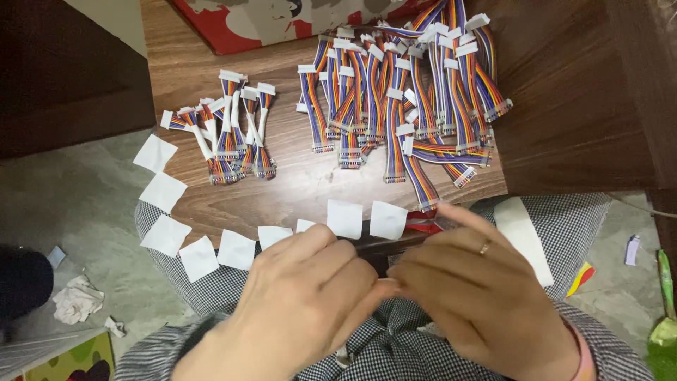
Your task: Peeling adhesive labels and sticking them onto ribbon cables
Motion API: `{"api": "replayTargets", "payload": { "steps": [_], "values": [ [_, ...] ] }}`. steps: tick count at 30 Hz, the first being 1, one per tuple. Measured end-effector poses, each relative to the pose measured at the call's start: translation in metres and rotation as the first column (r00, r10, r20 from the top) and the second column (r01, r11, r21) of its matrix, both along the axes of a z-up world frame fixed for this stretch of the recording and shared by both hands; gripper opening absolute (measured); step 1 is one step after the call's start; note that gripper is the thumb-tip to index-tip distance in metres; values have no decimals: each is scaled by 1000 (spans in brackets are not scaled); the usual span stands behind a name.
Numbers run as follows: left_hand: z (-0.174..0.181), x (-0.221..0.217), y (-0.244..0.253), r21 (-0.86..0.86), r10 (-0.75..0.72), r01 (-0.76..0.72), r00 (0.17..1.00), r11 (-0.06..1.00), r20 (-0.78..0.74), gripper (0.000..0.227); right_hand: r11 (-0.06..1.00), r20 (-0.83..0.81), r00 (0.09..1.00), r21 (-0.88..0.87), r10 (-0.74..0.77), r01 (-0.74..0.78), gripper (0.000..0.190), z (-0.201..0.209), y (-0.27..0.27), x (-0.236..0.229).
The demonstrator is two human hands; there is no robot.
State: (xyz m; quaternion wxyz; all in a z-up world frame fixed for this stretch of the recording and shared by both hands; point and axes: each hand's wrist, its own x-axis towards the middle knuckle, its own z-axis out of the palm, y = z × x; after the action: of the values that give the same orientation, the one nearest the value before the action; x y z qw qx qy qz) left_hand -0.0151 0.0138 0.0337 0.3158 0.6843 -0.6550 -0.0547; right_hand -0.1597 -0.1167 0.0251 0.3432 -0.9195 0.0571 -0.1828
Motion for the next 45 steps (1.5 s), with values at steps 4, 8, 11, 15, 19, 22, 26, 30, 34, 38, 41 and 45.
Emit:
{"api": "replayTargets", "payload": {
  "steps": [4, 8, 11, 15, 19, 22, 26, 30, 34, 38, 41, 45],
  "values": [
    [2, 1, -1, 82, 24, 28, 822, 996, -569, 39, 865, -154, 987, 488, -50, 119, 11, -13, 0, -5],
    [-16, -7, 1, 160, 143, -26, 599, 987, -788, 8, 583, -152, 981, 811, 118, 55, 26, -26, 1, -9],
    [-25, -13, -2, 175, 246, -180, 545, 968, -801, 15, 637, -182, 978, 767, 103, 75, 16, -26, 6, -5],
    [-26, -10, -3, 74, 69, 10, 270, 997, -960, 15, 392, -221, 969, 906, 109, 163, 27, -32, 7, -3],
    [-27, -14, -6, 73, 180, -189, 642, 979, -745, 26, 273, -206, 967, 949, 149, 160, 32, -48, 13, -9],
    [-22, -16, -7, 111, 261, -267, 636, 957, -726, 23, 380, -255, 961, 904, 108, 197, 20, -39, 16, -2],
    [-23, -3, -3, 151, 144, 21, 195, 988, -970, 16, 101, -98, 975, 992, 202, 79, 28, -46, 11, 0],
    [-18, 36, -6, 247, 481, -417, 678, 875, -556, 16, 454, -320, 944, 855, 85, 249, 37, -50, 16, 0],
    [-28, 86, -9, 191, 674, -679, 732, 709, 101, 40, 451, -245, 970, 865, -3, 220, 33, -42, 7, 6],
    [-37, 94, -22, -20, 662, -697, 672, 717, 332, 29, 396, -299, 948, 862, -109, 317, 33, -45, 2, 2],
    [-42, 71, -52, 24, 616, -631, 763, 775, 196, 28, 370, -334, 929, 852, -159, 370, 32, -45, 1, 3],
    [-66, 47, -85, 11, 436, -445, 882, 895, 177, 46, 376, -323, 923, 845, -209, 381, 30, -40, 3, 3]
  ]
}}
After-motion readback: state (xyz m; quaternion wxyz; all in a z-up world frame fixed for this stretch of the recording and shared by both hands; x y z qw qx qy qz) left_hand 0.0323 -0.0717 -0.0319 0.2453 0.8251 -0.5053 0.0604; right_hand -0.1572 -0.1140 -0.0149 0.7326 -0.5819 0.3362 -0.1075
